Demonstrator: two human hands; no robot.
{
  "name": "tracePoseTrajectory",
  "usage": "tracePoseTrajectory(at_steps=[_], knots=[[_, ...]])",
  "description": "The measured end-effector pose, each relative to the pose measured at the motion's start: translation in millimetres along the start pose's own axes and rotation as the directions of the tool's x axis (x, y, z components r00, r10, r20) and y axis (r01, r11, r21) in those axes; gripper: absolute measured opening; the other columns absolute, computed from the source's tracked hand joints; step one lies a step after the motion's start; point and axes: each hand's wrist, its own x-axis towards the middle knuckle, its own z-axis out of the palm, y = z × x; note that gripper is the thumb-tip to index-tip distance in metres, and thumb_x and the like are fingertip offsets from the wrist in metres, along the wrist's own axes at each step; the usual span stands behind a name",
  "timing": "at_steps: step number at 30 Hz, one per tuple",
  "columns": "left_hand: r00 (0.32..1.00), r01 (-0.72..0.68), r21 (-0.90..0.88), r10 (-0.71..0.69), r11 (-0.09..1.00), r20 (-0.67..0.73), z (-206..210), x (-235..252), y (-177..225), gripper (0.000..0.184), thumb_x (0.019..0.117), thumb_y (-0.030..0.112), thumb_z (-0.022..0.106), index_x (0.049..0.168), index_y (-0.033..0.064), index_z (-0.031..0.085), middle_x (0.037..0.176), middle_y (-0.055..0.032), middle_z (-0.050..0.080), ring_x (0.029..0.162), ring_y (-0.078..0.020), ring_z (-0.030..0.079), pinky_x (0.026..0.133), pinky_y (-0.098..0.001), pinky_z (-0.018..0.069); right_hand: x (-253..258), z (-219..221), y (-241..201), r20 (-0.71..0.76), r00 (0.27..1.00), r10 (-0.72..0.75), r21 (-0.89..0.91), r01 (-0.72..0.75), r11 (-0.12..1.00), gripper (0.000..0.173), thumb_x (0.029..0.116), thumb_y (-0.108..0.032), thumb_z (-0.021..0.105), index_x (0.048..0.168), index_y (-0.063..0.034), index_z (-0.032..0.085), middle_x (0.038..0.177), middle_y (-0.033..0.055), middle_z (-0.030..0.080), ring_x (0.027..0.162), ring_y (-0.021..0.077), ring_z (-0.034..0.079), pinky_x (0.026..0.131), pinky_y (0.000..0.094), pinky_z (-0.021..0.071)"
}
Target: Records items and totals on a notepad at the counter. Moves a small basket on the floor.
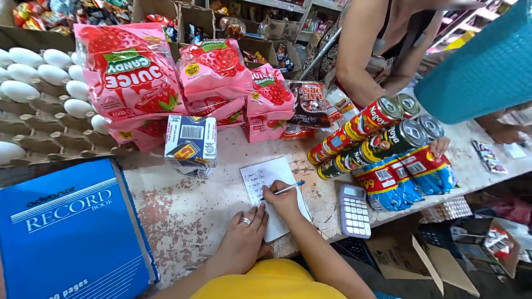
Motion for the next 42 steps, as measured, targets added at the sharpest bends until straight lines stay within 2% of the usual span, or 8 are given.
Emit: tracePoseTrajectory(at_steps=[4,7,14,19,22,28,36,42], knots=[[0.999,-0.009,0.025,0.009,1.000,-0.032,4.0,-0.1,-0.7,0.079,0.0900,0.061,0.060,0.140,-0.0006,0.059,0.153,-0.0152,0.051,0.135,-0.0323,0.056,0.100,-0.0554,0.0499,-0.4,0.4,2.1,-0.039,0.999,-0.026,0.048,0.028,0.998,0.031,0.0846,-0.003,0.067,0.060,-0.0132,0.052,0.054,-0.0119,0.048,0.049,-0.0056,0.045,0.049,0.0143,0.0390],[0.999,-0.013,0.033,0.014,0.999,-0.052,4.9,-0.3,-1.3,0.079,0.0891,0.062,0.060,0.138,0.0007,0.060,0.152,-0.0144,0.053,0.134,-0.0318,0.057,0.098,-0.0551,0.0508,-1.7,-0.1,1.3,0.006,1.000,-0.017,-0.021,0.018,1.000,0.030,0.0848,-0.008,0.066,0.059,-0.0139,0.051,0.053,-0.0127,0.045,0.050,-0.0057,0.041,0.049,0.0154,0.0343],[0.998,-0.017,0.059,0.021,0.998,-0.054,5.6,-0.2,-1.8,0.080,0.0890,0.064,0.058,0.139,0.0015,0.060,0.152,-0.0133,0.053,0.134,-0.0310,0.058,0.097,-0.0542,0.0512,-3.6,-2.6,4.5,0.010,0.998,-0.060,-0.118,0.061,0.991,0.033,0.0861,-0.013,0.065,0.058,-0.0140,0.048,0.054,-0.0119,0.042,0.050,-0.0039,0.039,0.051,0.0180,0.0326],[0.998,-0.019,0.032,0.021,0.999,-0.060,6.1,-0.2,-2.6,0.080,0.0879,0.062,0.062,0.139,0.0012,0.060,0.151,-0.0139,0.054,0.134,-0.0321,0.058,0.098,-0.0551,0.0514,-0.6,-2.7,4.0,-0.029,0.999,-0.037,0.014,0.038,0.999,0.028,0.0857,-0.005,0.067,0.061,-0.0112,0.055,0.054,-0.0113,0.051,0.050,-0.0056,0.047,0.050,0.0143,0.0416],[0.998,-0.021,0.035,0.023,0.999,-0.063,6.1,-0.1,-1.9,0.079,0.0876,0.062,0.062,0.138,0.0007,0.061,0.150,-0.0144,0.055,0.133,-0.0320,0.058,0.097,-0.0543,0.0519,-1.9,-4.0,2.7,0.002,1.000,-0.016,-0.050,0.016,0.999,0.029,0.0848,-0.010,0.066,0.060,-0.0131,0.052,0.054,-0.0128,0.045,0.050,-0.0059,0.041,0.050,0.0153,0.0352],[0.997,-0.026,0.064,0.031,0.998,-0.072,7.6,-0.7,-2.0,0.080,0.0885,0.064,0.059,0.137,0.0003,0.061,0.150,-0.0138,0.055,0.133,-0.0314,0.059,0.096,-0.0533,0.0524,-1.0,-2.7,2.4,-0.036,0.999,-0.009,-0.016,0.009,1.000,0.030,0.0854,-0.007,0.066,0.060,-0.0138,0.052,0.053,-0.0125,0.047,0.049,-0.0056,0.044,0.050,0.0150,0.0384],[0.999,-0.018,-0.009,0.018,1.000,-0.043,-0.2,-0.4,1.3,0.074,0.0923,0.060,0.059,0.135,-0.0017,0.063,0.146,-0.0175,0.058,0.134,-0.0376,0.057,0.098,-0.0600,0.0512,-0.5,-7.5,3.2,0.050,0.998,-0.022,-0.059,0.025,0.998,0.031,0.0834,-0.010,0.065,0.058,-0.0160,0.048,0.053,-0.0138,0.042,0.049,-0.0058,0.038,0.049,0.0160,0.0324],[0.995,-0.052,0.024,0.054,0.998,-0.078,5.7,0.9,-2.2,0.078,0.0900,0.065,0.055,0.133,-0.0001,0.063,0.148,-0.0162,0.057,0.134,-0.0329,0.058,0.098,-0.0556,0.0515,1.4,-5.6,3.4,-0.003,1.000,-0.016,-0.026,0.015,1.000,0.032,0.0844,-0.007,0.064,0.058,-0.0157,0.048,0.053,-0.0137,0.042,0.050,-0.0059,0.039,0.050,0.0153,0.0328]])
